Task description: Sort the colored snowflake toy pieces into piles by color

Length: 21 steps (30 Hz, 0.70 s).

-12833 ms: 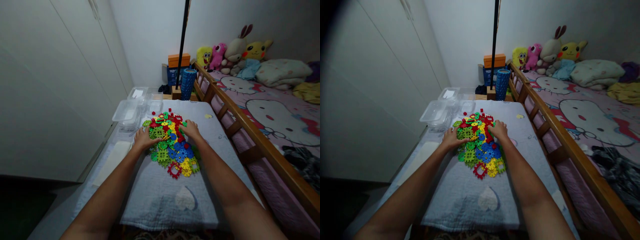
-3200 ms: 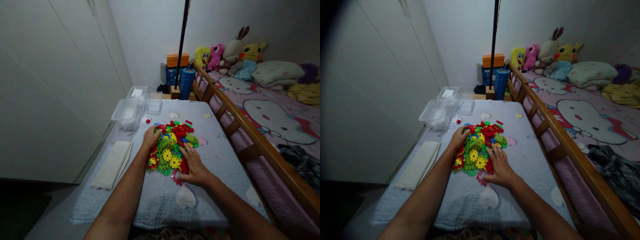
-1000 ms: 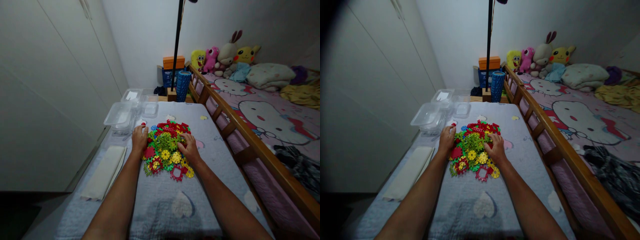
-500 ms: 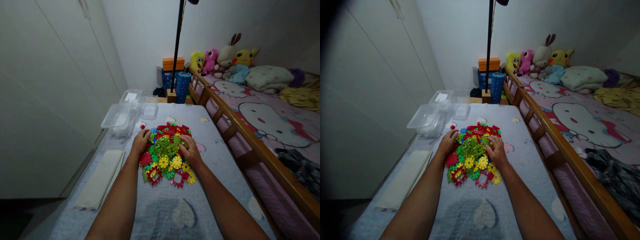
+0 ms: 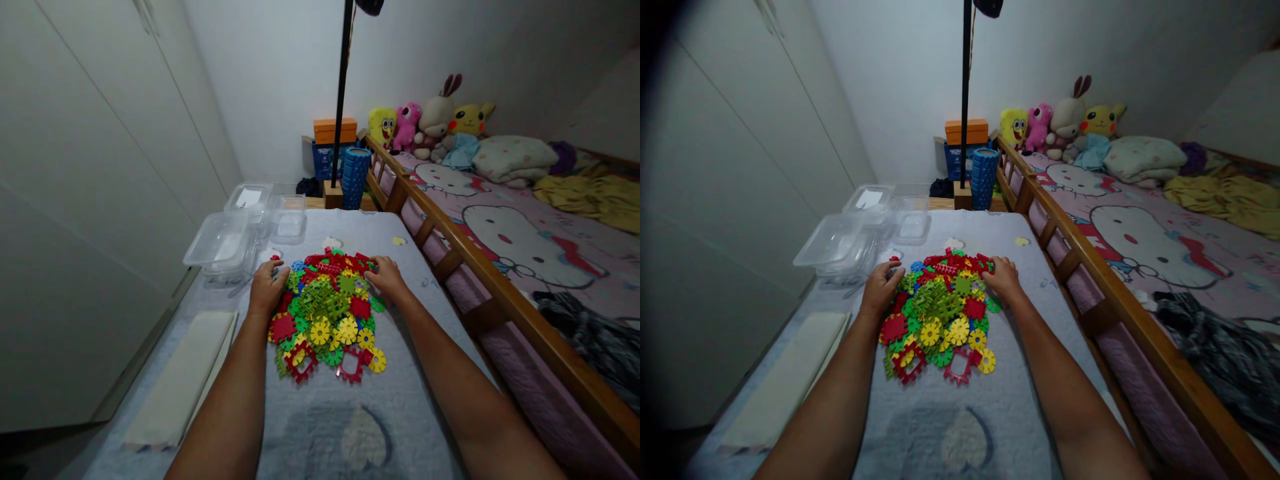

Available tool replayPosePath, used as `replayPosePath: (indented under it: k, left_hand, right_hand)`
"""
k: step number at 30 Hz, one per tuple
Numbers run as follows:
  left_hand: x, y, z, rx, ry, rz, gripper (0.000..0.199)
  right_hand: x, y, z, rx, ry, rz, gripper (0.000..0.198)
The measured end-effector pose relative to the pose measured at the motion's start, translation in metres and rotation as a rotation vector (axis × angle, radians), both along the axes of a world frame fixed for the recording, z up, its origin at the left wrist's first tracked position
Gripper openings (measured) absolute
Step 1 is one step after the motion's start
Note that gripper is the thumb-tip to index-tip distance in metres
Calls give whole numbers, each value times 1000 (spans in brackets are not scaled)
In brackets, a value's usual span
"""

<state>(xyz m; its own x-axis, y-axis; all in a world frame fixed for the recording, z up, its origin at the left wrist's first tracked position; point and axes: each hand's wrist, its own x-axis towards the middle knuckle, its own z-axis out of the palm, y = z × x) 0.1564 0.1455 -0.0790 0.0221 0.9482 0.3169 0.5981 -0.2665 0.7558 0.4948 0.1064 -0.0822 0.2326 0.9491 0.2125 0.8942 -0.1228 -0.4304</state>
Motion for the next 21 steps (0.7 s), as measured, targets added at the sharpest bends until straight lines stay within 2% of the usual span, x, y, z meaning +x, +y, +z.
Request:
replayPosePath:
  k: [8,15,18,21]
  left_hand:
    - [-3,3,-9,-106,-138,37,50]
    - [-1,3,-9,-112,-104,43,46]
    - [-1,3,-8,-104,-87,45,45]
    - [-1,2,-7,-100,-79,42,44]
  right_hand:
    - [-8,-12,-9,60,53,76,31]
    - [-2,-13,-8,169,232,187,31]
    - [-2,-16,-7,193,207,200,39]
    - [-5,-19,-6,158,154,249,39]
